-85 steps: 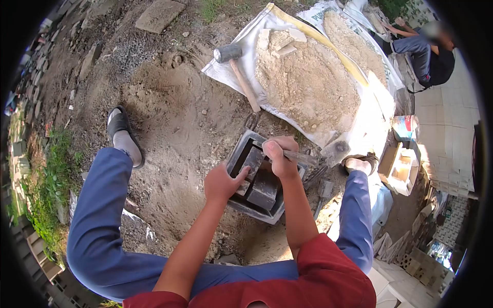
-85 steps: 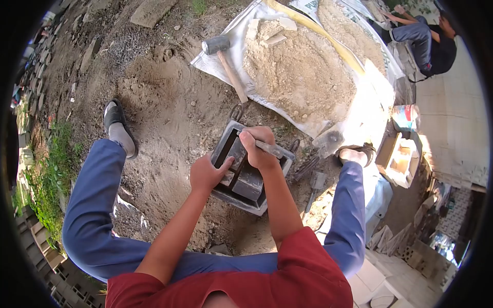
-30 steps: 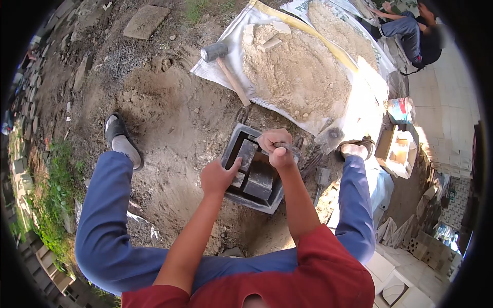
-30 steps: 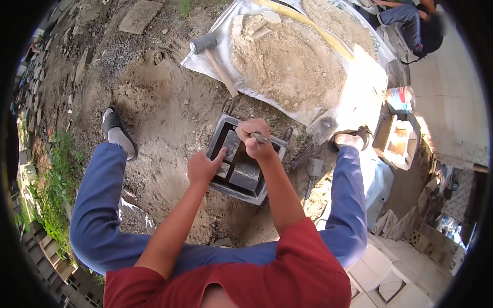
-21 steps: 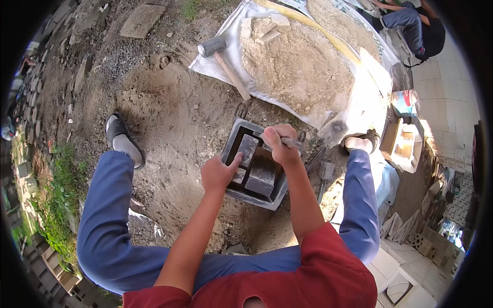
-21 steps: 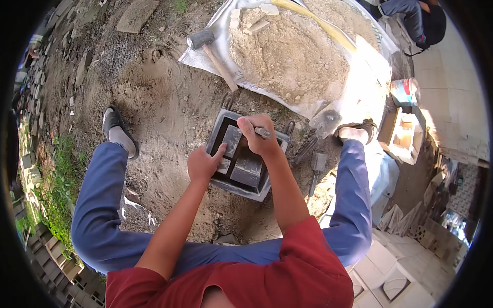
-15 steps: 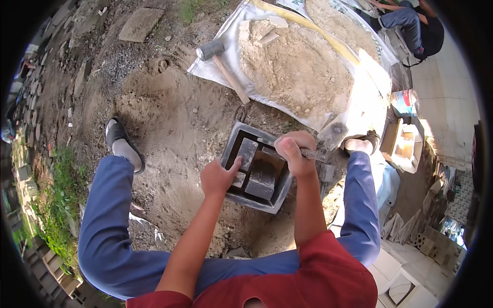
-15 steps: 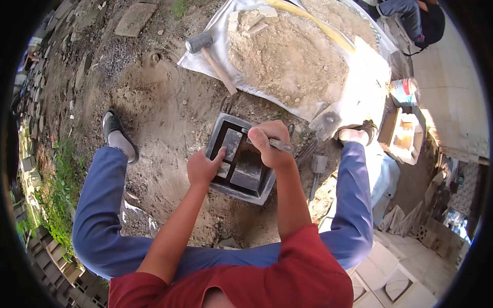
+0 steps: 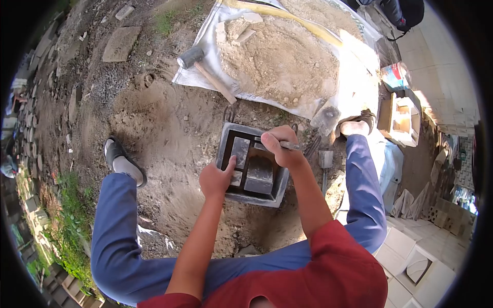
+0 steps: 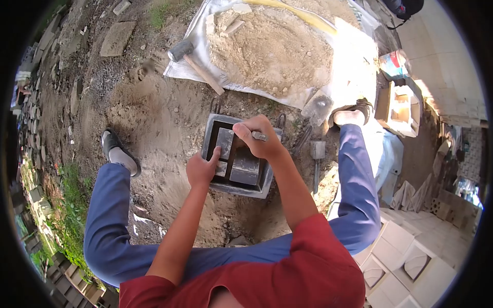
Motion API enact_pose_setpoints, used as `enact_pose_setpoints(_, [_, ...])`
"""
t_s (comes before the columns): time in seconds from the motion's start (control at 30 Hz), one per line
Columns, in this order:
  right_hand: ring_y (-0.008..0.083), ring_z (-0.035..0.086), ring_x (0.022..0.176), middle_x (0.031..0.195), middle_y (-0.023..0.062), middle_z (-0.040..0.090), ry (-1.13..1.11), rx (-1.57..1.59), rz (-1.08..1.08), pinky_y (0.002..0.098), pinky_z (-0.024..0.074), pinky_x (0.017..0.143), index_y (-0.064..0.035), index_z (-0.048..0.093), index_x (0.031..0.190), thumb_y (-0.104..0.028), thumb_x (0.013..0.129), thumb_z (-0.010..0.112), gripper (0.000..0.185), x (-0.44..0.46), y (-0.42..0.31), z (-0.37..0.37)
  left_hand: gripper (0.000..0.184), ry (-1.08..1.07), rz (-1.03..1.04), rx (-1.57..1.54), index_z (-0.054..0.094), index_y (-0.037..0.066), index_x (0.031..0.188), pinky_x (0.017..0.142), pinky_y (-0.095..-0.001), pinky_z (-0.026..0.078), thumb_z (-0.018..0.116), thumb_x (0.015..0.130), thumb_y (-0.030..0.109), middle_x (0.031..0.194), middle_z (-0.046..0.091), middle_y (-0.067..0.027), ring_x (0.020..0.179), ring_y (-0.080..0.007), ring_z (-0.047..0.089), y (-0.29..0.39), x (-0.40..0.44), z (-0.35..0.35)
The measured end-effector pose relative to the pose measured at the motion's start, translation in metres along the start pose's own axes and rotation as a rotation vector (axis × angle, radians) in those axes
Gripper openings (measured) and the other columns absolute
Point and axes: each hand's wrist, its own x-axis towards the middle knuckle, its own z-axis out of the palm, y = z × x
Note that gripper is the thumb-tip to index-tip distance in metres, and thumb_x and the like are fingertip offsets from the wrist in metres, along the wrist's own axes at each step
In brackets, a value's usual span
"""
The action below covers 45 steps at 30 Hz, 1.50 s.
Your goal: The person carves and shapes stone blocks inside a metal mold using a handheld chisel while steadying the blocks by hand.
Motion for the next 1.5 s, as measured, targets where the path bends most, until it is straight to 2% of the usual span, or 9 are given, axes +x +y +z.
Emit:
enact_pose_setpoints(0.4, [0.0152, 0.031, 0.051, 0.054, 0.0066, 0.031, 0.066, 0.093, 0.056, 0.0361, 0.0277, 0.050, 0.0003, 0.046, 0.061, -0.025, 0.100, 0.058, 0.047, -0.024, -0.004, -0.033, 0.069, 0.143, 0.087, 0.050, 0.073, -0.001, 0.091, 0.074, -0.0492, 0.054, 0.065, 0.084, 0.067, 0.080, 0.072, -0.0216, 0.079, -0.0432, 0.070, 0.004, -0.001, 0.003])
enact_pose_setpoints(0.5, [0.0147, 0.032, 0.051, 0.053, 0.0063, 0.033, 0.109, 0.074, 0.063, 0.0357, 0.0278, 0.050, 0.0000, 0.044, 0.061, -0.024, 0.100, 0.058, 0.048, -0.032, 0.027, -0.023, 0.066, 0.053, 0.081, 0.019, 0.068, -0.003, 0.112, 0.082, -0.0475, 0.054, 0.066, 0.088, 0.058, 0.095, 0.071, -0.0257, 0.091, -0.0435, 0.069, 0.008, -0.003, 0.001])
enact_pose_setpoints(0.6, [0.0144, 0.029, 0.052, 0.054, 0.0059, 0.032, 0.176, 0.098, 0.184, 0.0359, 0.0276, 0.049, -0.0006, 0.041, 0.060, -0.023, 0.099, 0.059, 0.048, -0.035, 0.013, -0.016, 0.067, 0.310, 0.417, -0.049, 0.053, -0.001, 0.139, 0.101, -0.0473, 0.047, 0.066, 0.091, 0.044, 0.130, 0.059, -0.0314, 0.123, -0.0408, 0.058, -0.010, -0.010, 0.013])
enact_pose_setpoints(0.67, [0.0147, 0.032, 0.052, 0.054, 0.0068, 0.036, 0.076, 0.012, 0.089, 0.0359, 0.0309, 0.050, 0.0014, 0.046, 0.062, -0.023, 0.099, 0.059, 0.045, -0.026, -0.011, -0.031, 0.075, 0.364, 0.792, 0.238, 0.035, 0.003, 0.153, 0.117, -0.0510, 0.030, 0.065, 0.091, 0.033, 0.156, 0.035, -0.0271, 0.147, -0.0363, 0.034, -0.002, -0.001, 0.006])
enact_pose_setpoints(0.7, [0.0160, 0.036, 0.052, 0.054, 0.0079, 0.041, 0.035, 0.016, 0.063, 0.0360, 0.0345, 0.051, 0.0032, 0.054, 0.066, -0.023, 0.099, 0.059, 0.042, -0.031, -0.009, -0.035, 0.077, 0.235, 0.879, 0.157, 0.035, 0.005, 0.155, 0.122, -0.0542, 0.019, 0.064, 0.089, 0.032, 0.163, 0.027, -0.0210, 0.153, -0.0337, 0.023, 0.005, 0.001, 0.003])
enact_pose_setpoints(0.8, [0.0163, 0.039, 0.053, 0.055, 0.0082, 0.046, 0.063, 0.014, 0.077, 0.0354, 0.0369, 0.052, 0.0043, 0.059, 0.069, -0.022, 0.098, 0.060, 0.039, -0.031, 0.023, -0.014, 0.081, 0.021, 1.059, 0.341, 0.032, 0.004, 0.156, 0.123, -0.0536, 0.017, 0.064, 0.089, 0.035, 0.164, 0.028, -0.0172, 0.152, -0.0339, 0.025, 0.021, 0.018, -0.006])
enact_pose_setpoints(1.13, [0.0179, 0.043, 0.049, 0.053, 0.0138, 0.046, 0.248, -0.118, -0.009, 0.0348, 0.0386, 0.053, 0.0041, 0.060, 0.069, -0.019, 0.097, 0.063, 0.037, -0.013, 0.021, 0.003, 0.081, 0.048, 0.992, 0.300, 0.032, 0.002, 0.157, 0.124, -0.0515, 0.015, 0.059, 0.089, 0.037, 0.164, 0.027, -0.0194, 0.153, -0.0351, 0.024, 0.018, 0.023, -0.005])
enact_pose_setpoints(1.23, [0.0176, 0.039, 0.049, 0.052, 0.0110, 0.041, 0.126, -0.005, 0.114, 0.0364, 0.0353, 0.051, 0.0035, 0.054, 0.066, -0.021, 0.098, 0.061, 0.041, -0.012, -0.005, -0.008, 0.075, 0.199, 0.781, -0.170, 0.028, -0.003, 0.155, 0.123, -0.0512, 0.017, 0.055, 0.095, 0.032, 0.163, 0.020, -0.0295, 0.151, -0.0446, 0.021, 0.003, 0.035, 0.004])
enact_pose_setpoints(1.5, [0.0187, 0.031, 0.051, 0.055, 0.0096, 0.033, 0.128, 0.058, 0.181, 0.0374, 0.0301, 0.050, 0.0018, 0.044, 0.063, -0.023, 0.096, 0.058, 0.044, -0.017, 0.003, 0.006, 0.064, 0.237, 0.498, 0.022, 0.040, -0.009, 0.146, 0.122, -0.0471, 0.023, 0.046, 0.104, 0.038, 0.160, 0.025, -0.0300, 0.150, -0.0437, 0.023, -0.004, 0.036, 0.016])
